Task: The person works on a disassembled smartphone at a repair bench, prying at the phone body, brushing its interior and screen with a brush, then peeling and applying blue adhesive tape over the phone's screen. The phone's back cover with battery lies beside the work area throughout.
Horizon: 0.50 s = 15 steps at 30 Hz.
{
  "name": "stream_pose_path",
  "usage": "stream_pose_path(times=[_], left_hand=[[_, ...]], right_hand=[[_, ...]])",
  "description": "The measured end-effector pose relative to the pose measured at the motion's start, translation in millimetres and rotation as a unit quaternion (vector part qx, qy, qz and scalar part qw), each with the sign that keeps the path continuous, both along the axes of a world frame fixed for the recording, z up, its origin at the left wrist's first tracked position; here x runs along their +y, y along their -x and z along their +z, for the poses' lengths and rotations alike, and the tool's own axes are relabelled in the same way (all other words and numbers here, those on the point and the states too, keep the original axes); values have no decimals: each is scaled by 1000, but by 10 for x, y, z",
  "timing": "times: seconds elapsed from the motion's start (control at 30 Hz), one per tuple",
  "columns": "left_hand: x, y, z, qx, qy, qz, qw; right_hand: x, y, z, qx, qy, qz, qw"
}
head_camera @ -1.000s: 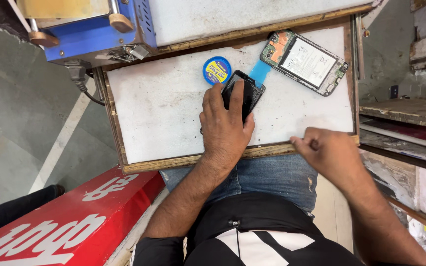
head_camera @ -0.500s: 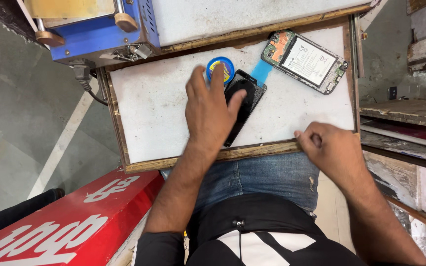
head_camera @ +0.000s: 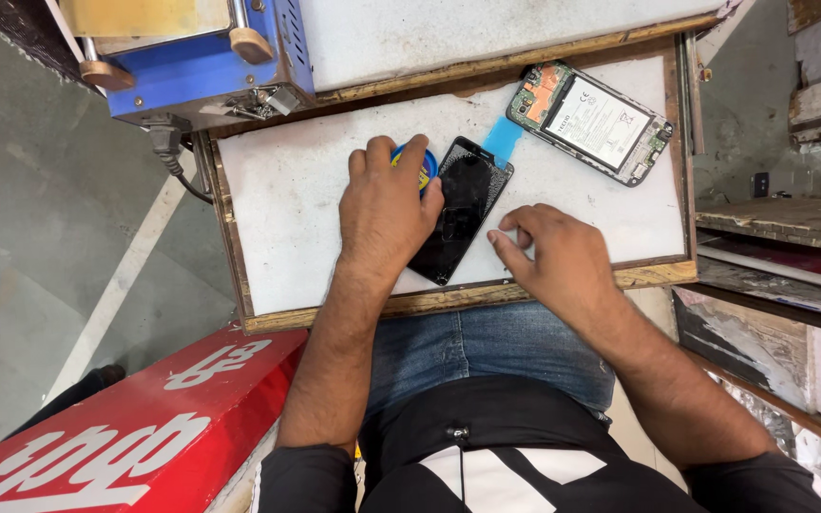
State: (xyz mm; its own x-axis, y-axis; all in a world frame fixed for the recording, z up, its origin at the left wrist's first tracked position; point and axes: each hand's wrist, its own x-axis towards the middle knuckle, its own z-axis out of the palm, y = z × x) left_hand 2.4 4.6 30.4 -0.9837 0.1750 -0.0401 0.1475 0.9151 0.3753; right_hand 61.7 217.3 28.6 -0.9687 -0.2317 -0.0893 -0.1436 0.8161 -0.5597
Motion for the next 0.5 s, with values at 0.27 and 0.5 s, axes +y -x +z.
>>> stream_pose_path(times=[0.27,0.5], left_hand=[[9,0,-7,-17,-14,23,999],[-24,2,-2,-2,-54,29,998]], right_hand=[[-124,20,33,-31,-20,-12,999],[-47,11,42,-40,-6,-2,999]])
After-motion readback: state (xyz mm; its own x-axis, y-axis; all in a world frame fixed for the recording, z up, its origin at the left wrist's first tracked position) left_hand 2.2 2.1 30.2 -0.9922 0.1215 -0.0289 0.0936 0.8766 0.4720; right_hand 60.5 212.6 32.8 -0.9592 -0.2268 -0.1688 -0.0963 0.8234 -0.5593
